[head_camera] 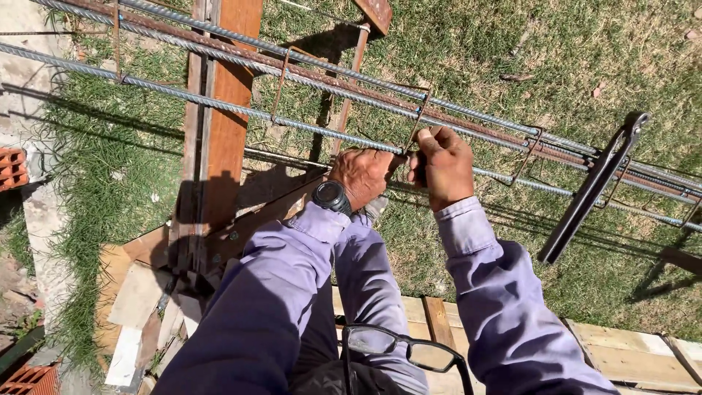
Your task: The person ties a rebar cage using wire ties and pliers. They wrap the wire around the intersecting steel bars and twist it tight to secure the structure. The person works along the length of the cage, repeating the process at multiple junctions.
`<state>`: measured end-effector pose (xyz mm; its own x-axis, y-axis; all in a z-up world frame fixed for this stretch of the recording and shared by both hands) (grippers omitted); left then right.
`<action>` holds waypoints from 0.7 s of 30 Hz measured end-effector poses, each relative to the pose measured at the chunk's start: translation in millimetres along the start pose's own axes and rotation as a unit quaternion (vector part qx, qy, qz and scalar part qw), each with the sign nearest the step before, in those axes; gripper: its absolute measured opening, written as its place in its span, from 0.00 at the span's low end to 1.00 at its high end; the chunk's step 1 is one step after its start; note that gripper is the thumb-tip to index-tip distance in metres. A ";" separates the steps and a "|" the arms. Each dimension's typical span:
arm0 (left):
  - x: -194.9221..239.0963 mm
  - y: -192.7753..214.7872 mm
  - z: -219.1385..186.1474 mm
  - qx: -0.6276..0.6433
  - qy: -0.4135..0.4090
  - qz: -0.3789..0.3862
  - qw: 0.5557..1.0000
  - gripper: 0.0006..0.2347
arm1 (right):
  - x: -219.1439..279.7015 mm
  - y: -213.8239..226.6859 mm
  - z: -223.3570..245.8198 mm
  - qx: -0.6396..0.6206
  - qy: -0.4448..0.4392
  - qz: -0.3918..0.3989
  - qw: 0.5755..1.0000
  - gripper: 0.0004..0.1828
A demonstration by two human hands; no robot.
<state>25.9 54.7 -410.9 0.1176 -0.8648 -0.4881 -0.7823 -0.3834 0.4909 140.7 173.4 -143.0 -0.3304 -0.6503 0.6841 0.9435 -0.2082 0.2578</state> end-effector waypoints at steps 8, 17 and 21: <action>68.3 -49.0 55.3 -0.101 0.038 0.156 0.982 0.12 | 6.4 8.8 51.3 0.414 0.330 0.051 0.847 0.08; -188.4 124.1 -136.9 -0.031 0.086 0.120 0.988 0.12 | 83.8 17.6 31.0 0.349 0.360 0.095 0.860 0.10; -198.5 105.1 -121.6 -0.104 0.029 0.074 0.991 0.11 | 107.2 37.3 5.2 0.265 0.317 0.168 0.895 0.17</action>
<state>-5.3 146.6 -174.7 0.0512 -0.9316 -0.3600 -0.6512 -0.3044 0.6952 140.3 99.8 -56.5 0.2097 -0.9298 0.3025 0.7863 0.3442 0.5130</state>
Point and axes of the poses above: each hand's wrist, its own x-axis away from the middle knuckle, its own y-axis out of the back of the hand, z = x × y, the point moved 2 cm from there along -x, towards the middle knuckle, and after that the axes turned 15 degrees about -z, right-handed, at the moved point
